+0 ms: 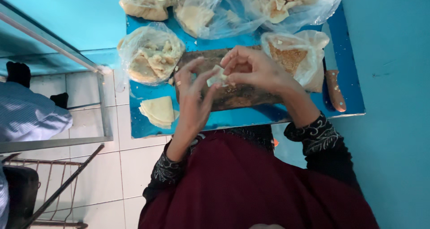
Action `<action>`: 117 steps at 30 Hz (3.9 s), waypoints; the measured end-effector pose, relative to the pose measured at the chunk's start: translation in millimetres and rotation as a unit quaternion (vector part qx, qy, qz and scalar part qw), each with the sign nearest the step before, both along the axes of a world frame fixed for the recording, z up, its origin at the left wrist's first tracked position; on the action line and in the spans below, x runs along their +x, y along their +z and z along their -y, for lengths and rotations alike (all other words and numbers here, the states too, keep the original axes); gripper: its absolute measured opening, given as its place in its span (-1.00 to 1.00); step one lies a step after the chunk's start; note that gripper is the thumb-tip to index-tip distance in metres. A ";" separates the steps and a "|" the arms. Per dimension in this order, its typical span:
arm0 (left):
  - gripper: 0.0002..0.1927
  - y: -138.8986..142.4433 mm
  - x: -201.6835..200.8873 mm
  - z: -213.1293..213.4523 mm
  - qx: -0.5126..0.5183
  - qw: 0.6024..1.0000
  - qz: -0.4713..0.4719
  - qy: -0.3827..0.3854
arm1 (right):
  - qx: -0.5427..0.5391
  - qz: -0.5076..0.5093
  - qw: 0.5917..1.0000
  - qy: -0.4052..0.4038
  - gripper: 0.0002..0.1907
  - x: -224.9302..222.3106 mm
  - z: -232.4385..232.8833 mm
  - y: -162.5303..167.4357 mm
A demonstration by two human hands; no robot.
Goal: The person sits on the floor at a low blue table and folds small square dough pieces by hand, pressing each fold closed and placing the folded pieces into plastic bags alongside other already folded dough pieces. A knife and a bag of brown filling rest on the cutting board.
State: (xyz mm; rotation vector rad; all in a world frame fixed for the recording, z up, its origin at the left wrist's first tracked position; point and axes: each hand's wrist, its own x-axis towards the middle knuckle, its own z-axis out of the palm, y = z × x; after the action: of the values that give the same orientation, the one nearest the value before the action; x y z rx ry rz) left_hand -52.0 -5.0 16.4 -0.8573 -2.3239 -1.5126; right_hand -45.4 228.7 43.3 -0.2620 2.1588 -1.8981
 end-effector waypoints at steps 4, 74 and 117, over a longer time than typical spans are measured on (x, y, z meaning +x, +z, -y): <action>-0.78 0.1 5.8 -6.8 0.003 1.000 -0.010 0.005 | -0.103 0.056 0.993 0.009 -0.71 9.4 3.6 2.0; -0.67 -44.7 -7.2 -8.3 -0.182 0.966 -0.110 0.149 | 0.602 -0.394 0.694 0.023 -0.86 -85.7 -141.1 29.5; -0.84 -21.7 22.6 21.9 -0.153 0.985 -0.043 0.063 | 0.407 -0.421 0.807 0.076 -0.76 32.9 2.9 37.0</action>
State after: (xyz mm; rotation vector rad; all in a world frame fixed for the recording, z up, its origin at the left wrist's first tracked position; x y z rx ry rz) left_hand -29.4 -26.8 -5.3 -0.8088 -2.5300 -1.0647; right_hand -12.5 225.9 80.4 -1.2019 3.1109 -0.6055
